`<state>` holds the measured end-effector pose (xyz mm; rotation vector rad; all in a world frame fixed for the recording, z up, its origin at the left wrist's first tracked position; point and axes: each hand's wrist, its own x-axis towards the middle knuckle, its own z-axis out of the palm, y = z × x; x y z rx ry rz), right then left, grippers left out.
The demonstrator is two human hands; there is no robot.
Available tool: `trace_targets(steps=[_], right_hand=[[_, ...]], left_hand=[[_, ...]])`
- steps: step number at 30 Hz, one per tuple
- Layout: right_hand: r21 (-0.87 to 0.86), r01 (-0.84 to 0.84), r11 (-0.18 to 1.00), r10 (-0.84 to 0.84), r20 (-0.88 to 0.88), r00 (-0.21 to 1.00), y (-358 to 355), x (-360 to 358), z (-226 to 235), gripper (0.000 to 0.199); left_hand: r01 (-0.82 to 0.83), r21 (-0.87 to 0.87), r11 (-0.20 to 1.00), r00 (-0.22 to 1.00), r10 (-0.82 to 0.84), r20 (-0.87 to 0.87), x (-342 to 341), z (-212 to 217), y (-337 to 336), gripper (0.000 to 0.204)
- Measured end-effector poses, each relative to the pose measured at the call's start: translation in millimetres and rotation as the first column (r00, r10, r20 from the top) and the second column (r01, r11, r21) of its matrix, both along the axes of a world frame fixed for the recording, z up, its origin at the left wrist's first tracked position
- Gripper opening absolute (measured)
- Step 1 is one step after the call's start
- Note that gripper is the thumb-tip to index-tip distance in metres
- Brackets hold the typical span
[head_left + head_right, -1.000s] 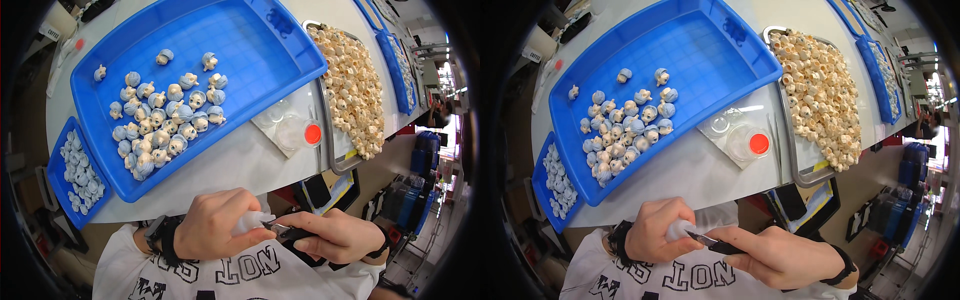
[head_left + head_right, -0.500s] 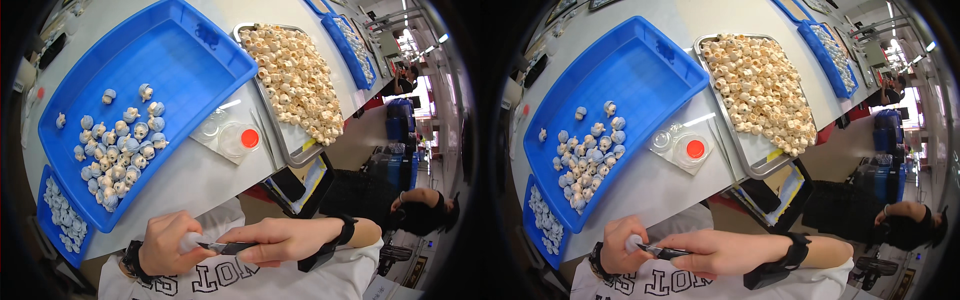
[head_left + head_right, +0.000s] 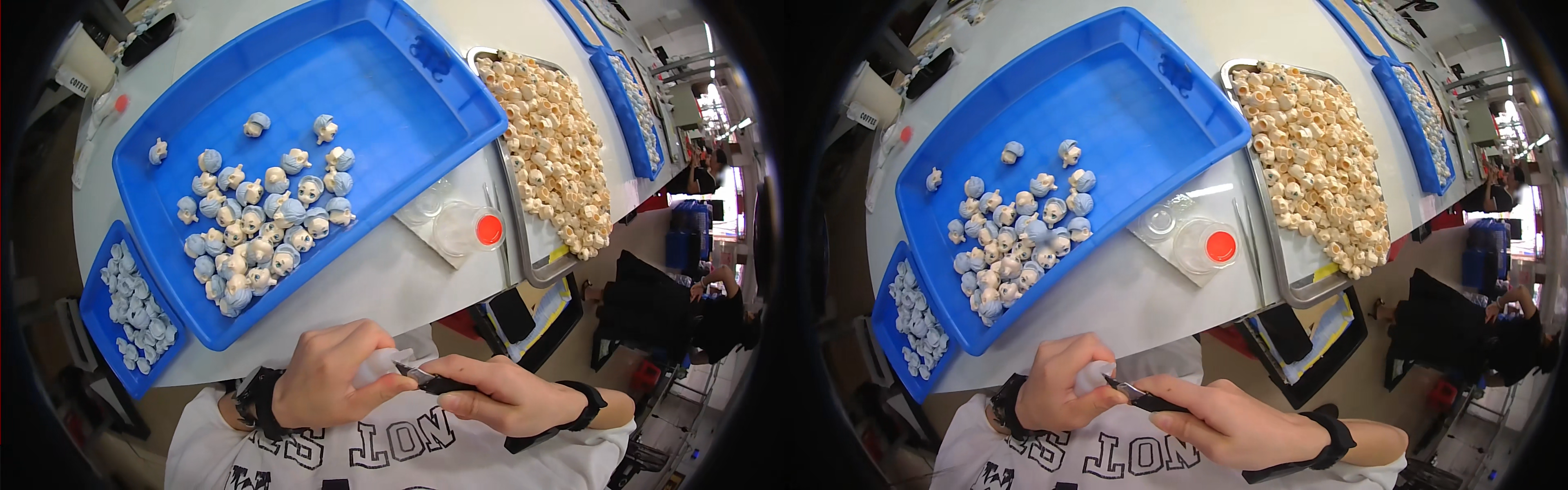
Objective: The person uses tweezers to pick up small white components from a tray and inserts them into the eye sockets of doll heads. The person handles the doll heads one at a time, placing the finished units back into a blue tray. The task involves repetitive precision assembly of small parts.
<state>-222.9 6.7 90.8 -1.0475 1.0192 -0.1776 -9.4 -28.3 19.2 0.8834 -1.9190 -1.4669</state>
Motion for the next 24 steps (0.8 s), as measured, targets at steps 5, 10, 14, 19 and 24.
trace_targets(steps=[5,10,14,19,24], right_hand=[[-0.101,-0.006,0.995,0.002,-0.035,0.999,1.0,0.3,-2.0,0.035],[-0.19,-0.023,0.982,0.011,-0.064,0.998,0.8,-0.2,-3.7,0.035],[-0.199,-0.022,0.98,0.007,-0.075,0.997,-1.7,1.4,-4.1,0.036],[-0.139,-0.013,0.99,-0.001,-0.106,0.994,-2.6,2.5,-6.2,0.036],[-0.185,0.001,0.983,-0.023,-0.115,0.993,-0.8,5.1,-10.3,0.036]], left_hand=[[-0.018,0.009,1.0,1.0,0.019,-0.02,-2.8,-1.5,0.6,0.033],[-0.032,0.007,0.999,0.999,0.033,-0.005,-3.9,-0.5,0.6,0.032],[-0.049,-0.02,0.999,0.999,0.049,0.009,-4.3,0.0,-0.4,0.031],[-0.078,-0.017,0.997,0.997,0.077,-0.013,-5.8,-6.5,0.6,0.031],[-0.09,0.007,0.996,0.995,0.091,-0.033,-5.7,-9.1,1.2,0.03]])
